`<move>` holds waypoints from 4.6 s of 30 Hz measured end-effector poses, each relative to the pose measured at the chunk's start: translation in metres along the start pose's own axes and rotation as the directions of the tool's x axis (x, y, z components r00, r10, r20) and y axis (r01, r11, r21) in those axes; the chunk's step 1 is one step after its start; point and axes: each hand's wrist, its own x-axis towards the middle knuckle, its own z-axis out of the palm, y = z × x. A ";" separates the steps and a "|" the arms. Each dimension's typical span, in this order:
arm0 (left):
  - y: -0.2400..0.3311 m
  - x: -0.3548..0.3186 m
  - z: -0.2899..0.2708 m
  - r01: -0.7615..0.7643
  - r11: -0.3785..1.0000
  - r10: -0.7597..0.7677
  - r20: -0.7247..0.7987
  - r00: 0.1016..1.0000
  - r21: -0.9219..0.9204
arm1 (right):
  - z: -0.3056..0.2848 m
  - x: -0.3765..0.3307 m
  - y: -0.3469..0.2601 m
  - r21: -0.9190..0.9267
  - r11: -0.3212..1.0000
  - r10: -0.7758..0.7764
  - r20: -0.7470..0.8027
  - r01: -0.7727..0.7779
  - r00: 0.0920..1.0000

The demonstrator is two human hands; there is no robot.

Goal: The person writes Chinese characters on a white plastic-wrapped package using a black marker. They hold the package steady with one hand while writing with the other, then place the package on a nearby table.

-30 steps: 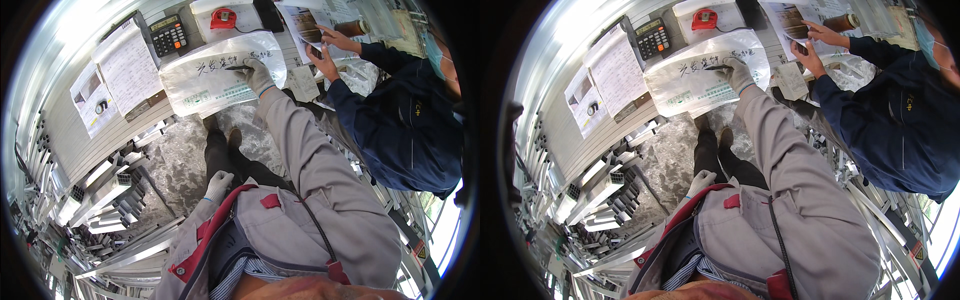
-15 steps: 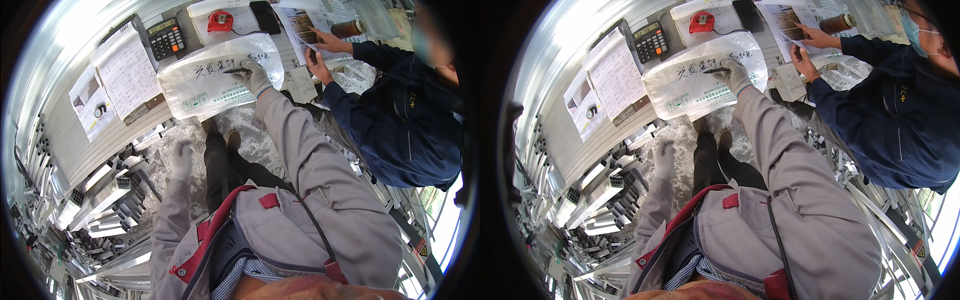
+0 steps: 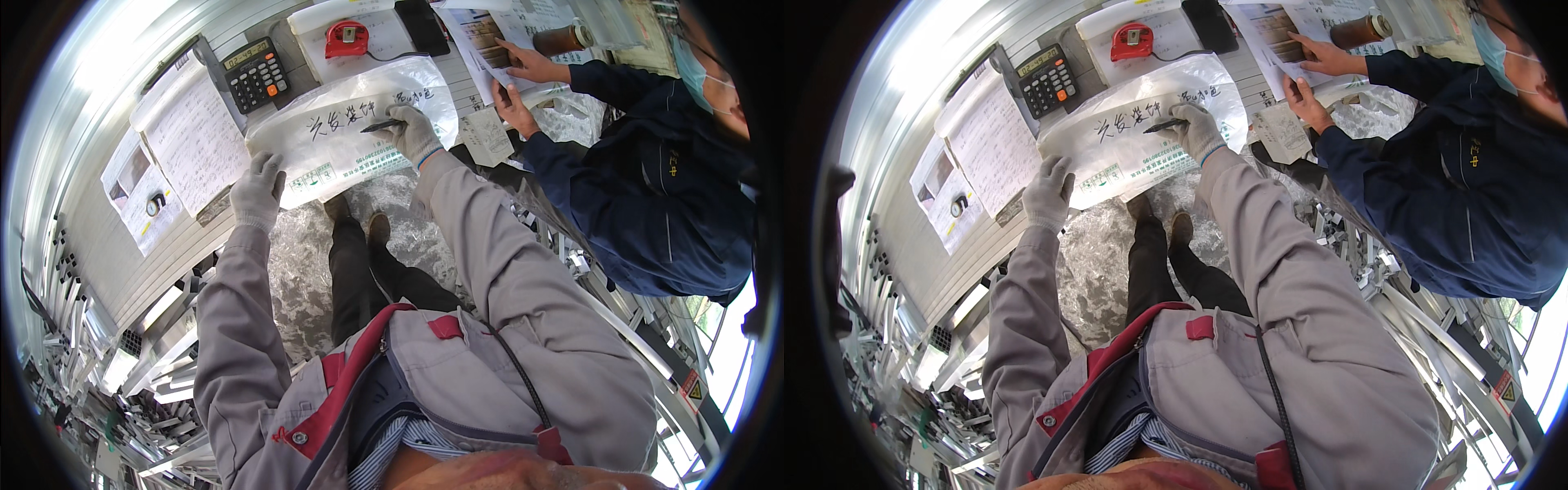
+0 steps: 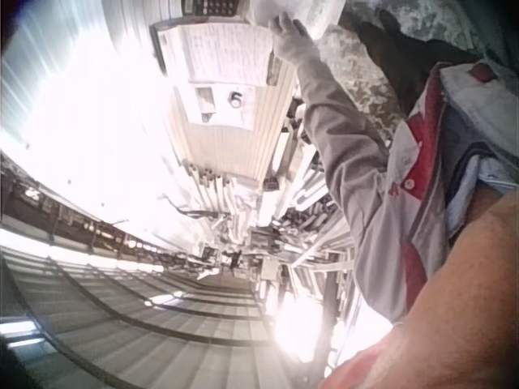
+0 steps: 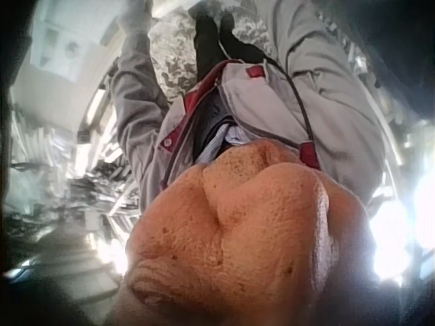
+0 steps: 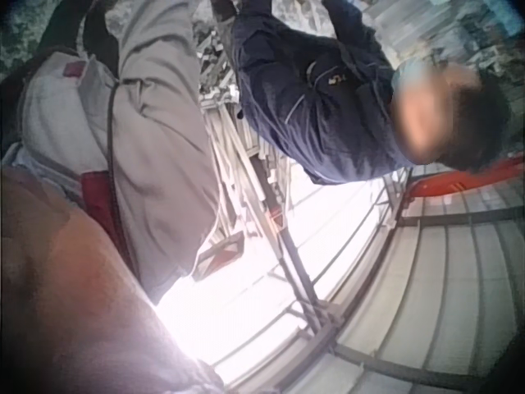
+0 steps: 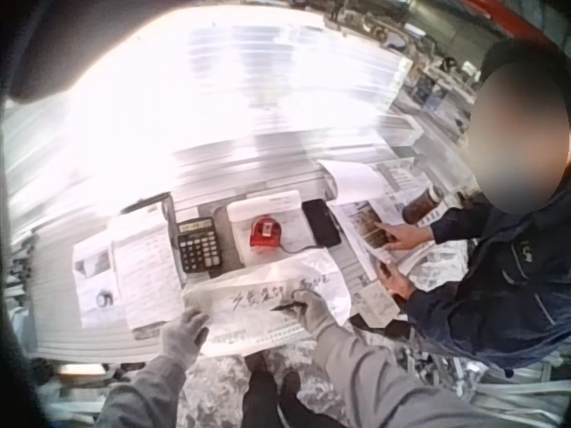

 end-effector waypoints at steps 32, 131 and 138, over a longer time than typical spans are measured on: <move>-0.007 0.008 0.034 -0.015 0.992 -0.016 -0.241 0.970 -0.125 | 0.003 -0.009 0.008 0.041 0.992 -0.115 -0.055 0.118 0.992; -0.013 0.004 0.040 0.017 0.993 -0.042 -0.218 0.975 -0.118 | 0.008 -0.007 0.013 0.004 0.984 -0.176 -0.059 0.177 0.983; -0.013 0.005 0.041 -0.006 0.993 -0.025 -0.263 0.964 -0.115 | 0.017 -0.013 0.010 -0.011 0.987 -0.162 -0.090 0.161 0.983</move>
